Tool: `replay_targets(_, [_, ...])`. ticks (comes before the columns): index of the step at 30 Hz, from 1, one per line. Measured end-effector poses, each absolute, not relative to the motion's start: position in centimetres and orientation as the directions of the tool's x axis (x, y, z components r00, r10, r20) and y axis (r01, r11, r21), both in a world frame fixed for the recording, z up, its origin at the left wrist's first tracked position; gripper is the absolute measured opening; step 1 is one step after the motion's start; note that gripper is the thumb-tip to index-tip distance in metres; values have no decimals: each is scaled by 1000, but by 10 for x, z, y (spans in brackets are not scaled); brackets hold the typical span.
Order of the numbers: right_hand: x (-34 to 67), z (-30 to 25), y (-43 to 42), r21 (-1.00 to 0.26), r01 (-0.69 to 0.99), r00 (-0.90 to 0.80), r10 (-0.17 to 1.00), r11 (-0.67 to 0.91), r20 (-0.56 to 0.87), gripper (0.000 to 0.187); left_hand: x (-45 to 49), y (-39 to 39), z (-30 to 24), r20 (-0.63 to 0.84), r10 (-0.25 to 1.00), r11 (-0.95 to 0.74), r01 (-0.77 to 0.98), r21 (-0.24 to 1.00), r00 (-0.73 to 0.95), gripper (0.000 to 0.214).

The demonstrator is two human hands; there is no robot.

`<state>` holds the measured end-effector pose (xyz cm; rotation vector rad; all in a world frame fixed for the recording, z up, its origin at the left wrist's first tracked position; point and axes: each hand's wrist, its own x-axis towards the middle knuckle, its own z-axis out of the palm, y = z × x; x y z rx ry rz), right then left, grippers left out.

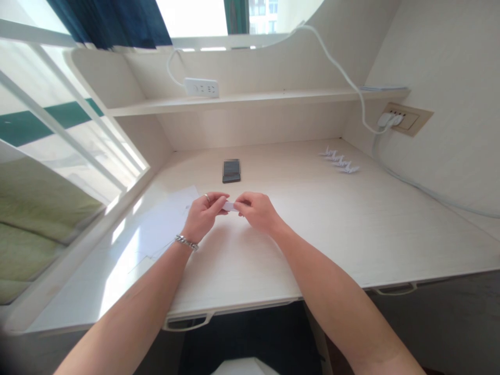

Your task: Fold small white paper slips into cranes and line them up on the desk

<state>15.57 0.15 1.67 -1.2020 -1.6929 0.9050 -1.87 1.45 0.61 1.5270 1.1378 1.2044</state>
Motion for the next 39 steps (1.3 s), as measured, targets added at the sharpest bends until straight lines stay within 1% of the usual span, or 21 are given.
replay_targets(5, [156, 14, 2, -890, 356, -192, 955, 284, 228, 15, -18, 15, 0, 224, 957, -273, 303, 913, 187, 26])
replay_targets(9, [156, 15, 1, -864, 393, -216, 945, 314, 245, 16, -15, 14, -3, 234, 951, -296, 388, 873, 200, 24])
replay_targets(13, [155, 14, 1, -861, 394, -203, 944, 322, 260, 17, -13, 11, -2, 251, 947, -317, 441, 840, 203, 22])
replay_targets(18, [156, 12, 5, -911, 327, -215, 958, 252, 188, 15, -14, 12, 1, 228, 962, -273, 503, 820, 150, 22])
replay_targets(22, [157, 14, 5, -908, 347, -165, 968, 234, 187, 11, -17, 14, 2, 209, 969, -247, 475, 845, 133, 24])
replay_targets(26, [159, 16, 4, -904, 336, -195, 959, 264, 207, 12, -17, 15, 4, 220, 964, -265, 425, 866, 153, 25])
replay_targets(31, [161, 17, 5, -883, 379, -196, 956, 279, 218, 12, -18, 16, 3, 228, 968, -252, 407, 878, 107, 24])
replay_targets(39, [164, 16, 8, -905, 338, -190, 961, 257, 201, 13, -18, 16, 4, 170, 980, -191, 229, 955, 106, 27])
